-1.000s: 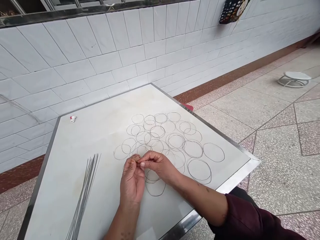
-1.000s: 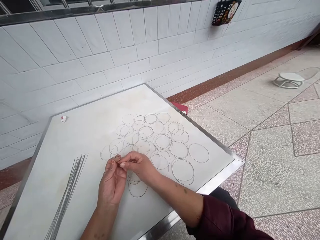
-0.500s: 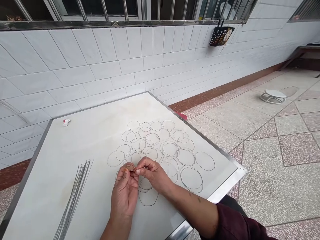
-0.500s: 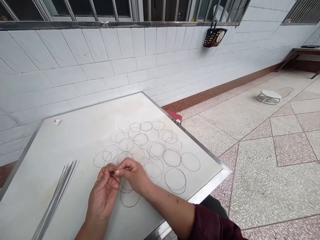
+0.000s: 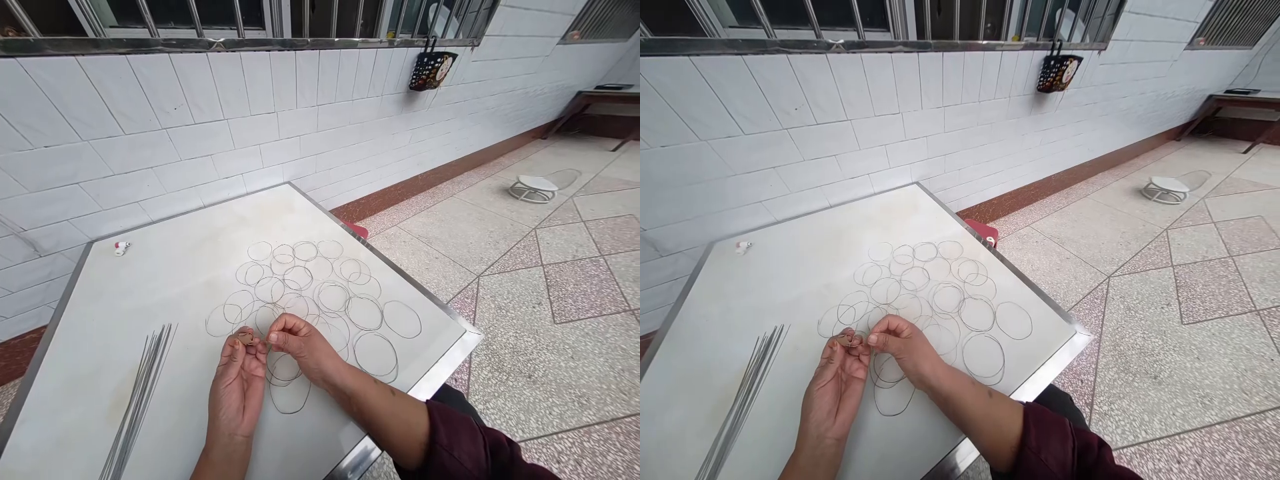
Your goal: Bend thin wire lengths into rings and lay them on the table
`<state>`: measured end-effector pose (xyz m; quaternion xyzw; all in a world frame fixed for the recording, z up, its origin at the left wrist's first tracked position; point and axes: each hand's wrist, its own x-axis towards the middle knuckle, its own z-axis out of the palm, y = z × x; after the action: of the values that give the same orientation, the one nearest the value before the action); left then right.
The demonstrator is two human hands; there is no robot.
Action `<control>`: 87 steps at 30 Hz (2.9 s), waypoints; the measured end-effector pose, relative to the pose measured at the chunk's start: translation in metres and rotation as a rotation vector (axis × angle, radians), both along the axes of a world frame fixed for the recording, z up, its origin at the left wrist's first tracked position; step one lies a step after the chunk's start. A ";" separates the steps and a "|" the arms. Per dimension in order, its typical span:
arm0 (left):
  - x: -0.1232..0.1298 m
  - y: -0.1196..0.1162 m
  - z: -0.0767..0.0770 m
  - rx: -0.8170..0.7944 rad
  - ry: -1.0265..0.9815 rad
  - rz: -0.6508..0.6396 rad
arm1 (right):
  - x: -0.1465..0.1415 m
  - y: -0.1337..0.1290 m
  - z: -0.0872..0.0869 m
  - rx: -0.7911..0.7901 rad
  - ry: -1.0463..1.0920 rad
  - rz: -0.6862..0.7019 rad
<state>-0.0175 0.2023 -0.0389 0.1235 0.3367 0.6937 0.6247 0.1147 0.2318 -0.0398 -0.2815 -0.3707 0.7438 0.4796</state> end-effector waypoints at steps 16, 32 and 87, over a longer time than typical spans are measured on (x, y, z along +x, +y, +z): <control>0.000 0.000 0.006 0.026 0.013 0.019 | 0.004 -0.001 -0.002 0.003 0.029 0.002; -0.007 0.000 0.003 0.004 0.059 0.043 | 0.005 -0.002 -0.003 -0.106 0.164 0.084; -0.003 -0.003 0.005 -0.030 0.023 -0.021 | 0.005 0.001 -0.005 -0.409 0.440 0.036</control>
<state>-0.0207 0.1991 -0.0342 0.1256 0.3528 0.6804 0.6299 0.1195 0.2328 -0.0446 -0.1977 -0.1051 0.8546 0.4685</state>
